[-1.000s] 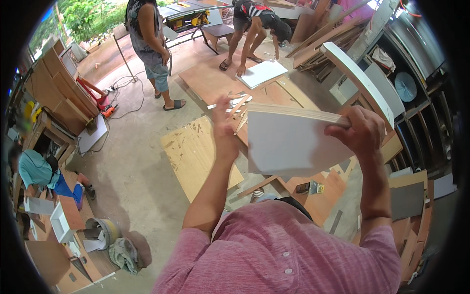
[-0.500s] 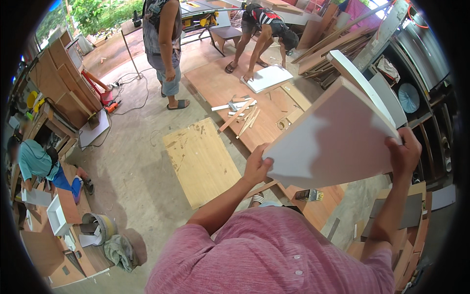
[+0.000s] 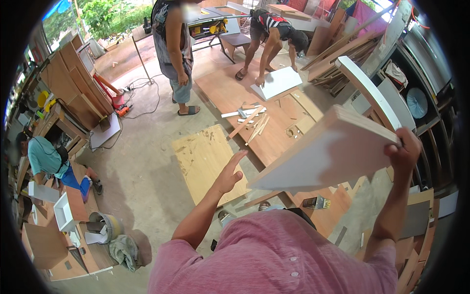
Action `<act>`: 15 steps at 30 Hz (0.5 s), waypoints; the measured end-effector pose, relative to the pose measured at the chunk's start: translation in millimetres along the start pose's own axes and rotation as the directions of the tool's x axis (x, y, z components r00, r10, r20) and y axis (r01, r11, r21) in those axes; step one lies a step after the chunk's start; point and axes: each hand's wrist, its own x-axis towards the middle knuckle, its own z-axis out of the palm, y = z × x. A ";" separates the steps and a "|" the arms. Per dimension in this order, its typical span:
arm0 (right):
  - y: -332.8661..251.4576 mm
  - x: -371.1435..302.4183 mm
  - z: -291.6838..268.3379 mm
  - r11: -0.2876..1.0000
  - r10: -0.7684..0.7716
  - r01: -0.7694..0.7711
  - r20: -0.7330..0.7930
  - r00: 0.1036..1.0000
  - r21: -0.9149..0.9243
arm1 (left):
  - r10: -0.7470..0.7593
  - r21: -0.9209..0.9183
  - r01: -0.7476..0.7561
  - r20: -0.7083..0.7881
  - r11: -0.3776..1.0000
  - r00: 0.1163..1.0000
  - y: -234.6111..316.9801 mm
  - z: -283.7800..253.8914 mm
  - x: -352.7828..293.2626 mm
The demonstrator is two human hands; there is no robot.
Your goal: The person picks up a wooden board, pours a liquid finish from a can onto it, and spreads the finish evenly with a cloth. The person then places the finished board on a workbench and handles a white sheet of material.
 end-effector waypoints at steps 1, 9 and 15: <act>-1.6 1.1 11.6 0.999 -0.038 0.039 -0.006 0.999 0.030 | 0.090 -0.036 -0.089 0.032 0.995 0.995 49.6 -1.0 14.8; 16.2 13.5 72.1 0.960 -0.219 0.215 0.002 0.976 0.178 | 0.089 -0.173 -0.071 0.101 0.982 0.991 220.5 61.4 70.2; 79.9 27.2 123.5 0.929 -0.243 0.309 -0.295 0.924 0.203 | 0.096 -0.060 -0.113 -0.245 0.992 0.965 234.3 133.2 105.9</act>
